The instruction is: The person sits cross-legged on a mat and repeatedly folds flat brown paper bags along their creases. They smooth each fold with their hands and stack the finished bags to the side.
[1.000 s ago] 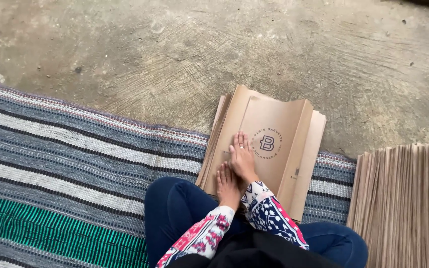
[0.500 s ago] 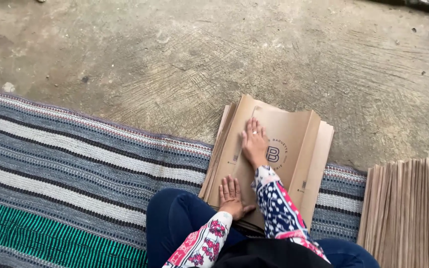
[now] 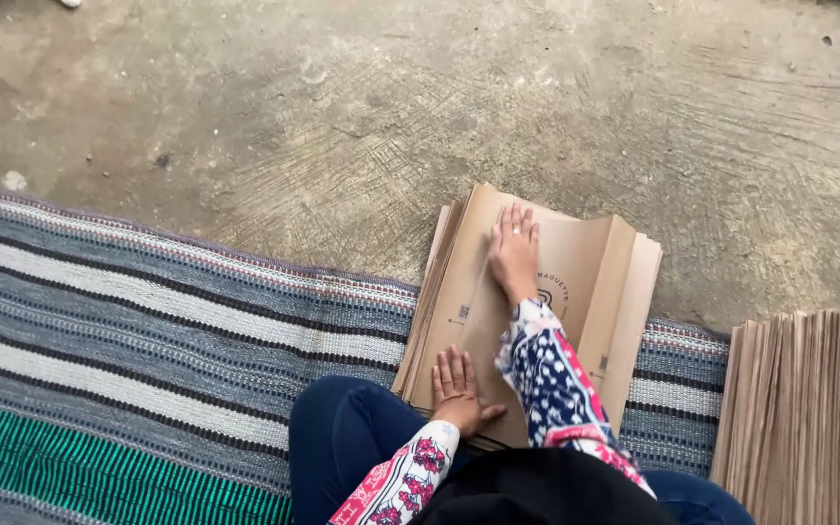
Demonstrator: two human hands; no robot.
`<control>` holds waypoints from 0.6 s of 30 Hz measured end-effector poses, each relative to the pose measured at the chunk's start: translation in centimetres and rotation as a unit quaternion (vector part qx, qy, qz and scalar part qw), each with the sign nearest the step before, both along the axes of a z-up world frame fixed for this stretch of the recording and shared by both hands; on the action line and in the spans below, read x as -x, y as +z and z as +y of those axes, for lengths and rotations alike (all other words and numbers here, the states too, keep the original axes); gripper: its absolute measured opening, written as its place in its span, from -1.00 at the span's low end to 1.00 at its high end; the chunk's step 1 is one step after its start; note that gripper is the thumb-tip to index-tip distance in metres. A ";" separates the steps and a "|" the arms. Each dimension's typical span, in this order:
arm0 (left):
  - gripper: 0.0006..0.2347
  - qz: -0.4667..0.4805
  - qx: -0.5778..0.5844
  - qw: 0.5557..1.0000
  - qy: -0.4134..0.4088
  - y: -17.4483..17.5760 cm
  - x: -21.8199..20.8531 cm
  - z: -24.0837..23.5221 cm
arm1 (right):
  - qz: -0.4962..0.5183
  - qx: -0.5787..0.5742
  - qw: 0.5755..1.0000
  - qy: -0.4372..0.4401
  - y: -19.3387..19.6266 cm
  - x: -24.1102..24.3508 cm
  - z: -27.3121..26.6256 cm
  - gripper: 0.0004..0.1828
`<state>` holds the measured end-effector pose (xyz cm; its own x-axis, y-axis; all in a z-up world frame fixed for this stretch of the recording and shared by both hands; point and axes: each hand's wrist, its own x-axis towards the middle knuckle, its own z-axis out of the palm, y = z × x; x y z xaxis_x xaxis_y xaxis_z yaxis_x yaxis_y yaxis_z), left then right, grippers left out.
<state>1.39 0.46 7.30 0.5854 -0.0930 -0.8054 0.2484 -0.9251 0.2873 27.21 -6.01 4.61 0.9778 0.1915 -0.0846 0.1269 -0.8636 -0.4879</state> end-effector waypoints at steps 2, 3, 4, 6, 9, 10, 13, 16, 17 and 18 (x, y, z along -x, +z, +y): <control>0.05 -0.006 0.005 1.000 0.004 0.1 0.0 0.0 | -0.010 0.003 1.000 0.002 -0.1 1.0 -0.1 -0.33; 0.05 -0.010 0.007 1.000 0.007 0.1 0.1 0.2 | -0.018 0.003 1.000 0.003 -0.4 1.7 0.0 -0.33; 0.05 -0.008 0.008 1.000 0.008 -1.1 0.3 0.0 | -0.016 0.005 1.000 0.004 -1.6 1.2 -0.2 -0.33; 0.08 -0.092 0.038 0.994 0.036 -3.3 1.3 -0.1 | -0.107 0.036 0.994 0.000 -4.3 1.0 -0.5 -0.35; 0.09 -0.096 0.038 0.994 0.036 -3.6 1.7 -0.2 | -0.099 0.049 0.994 -0.019 -3.5 1.4 0.3 -0.38; 0.09 -0.100 0.037 0.994 0.034 -3.7 1.1 -0.1 | -0.103 0.048 0.993 -0.020 -3.4 0.6 0.4 -0.38; 0.09 -0.113 0.038 0.992 0.041 -3.9 1.7 -0.2 | -0.060 0.056 0.996 -0.038 -3.8 0.2 0.8 -0.36; 0.12 -0.121 0.046 0.991 0.043 -4.8 1.2 0.1 | -0.053 0.078 0.993 -0.066 -3.6 -0.9 1.3 -0.37; 0.12 -0.121 0.045 0.991 0.040 -5.1 1.4 -0.1 | -0.044 0.078 0.995 -0.051 -3.6 -0.7 0.9 -0.37; 0.12 -0.120 0.045 0.991 0.038 -5.6 1.6 -0.2 | -0.035 0.078 0.996 -0.036 -3.7 -0.5 0.6 -0.37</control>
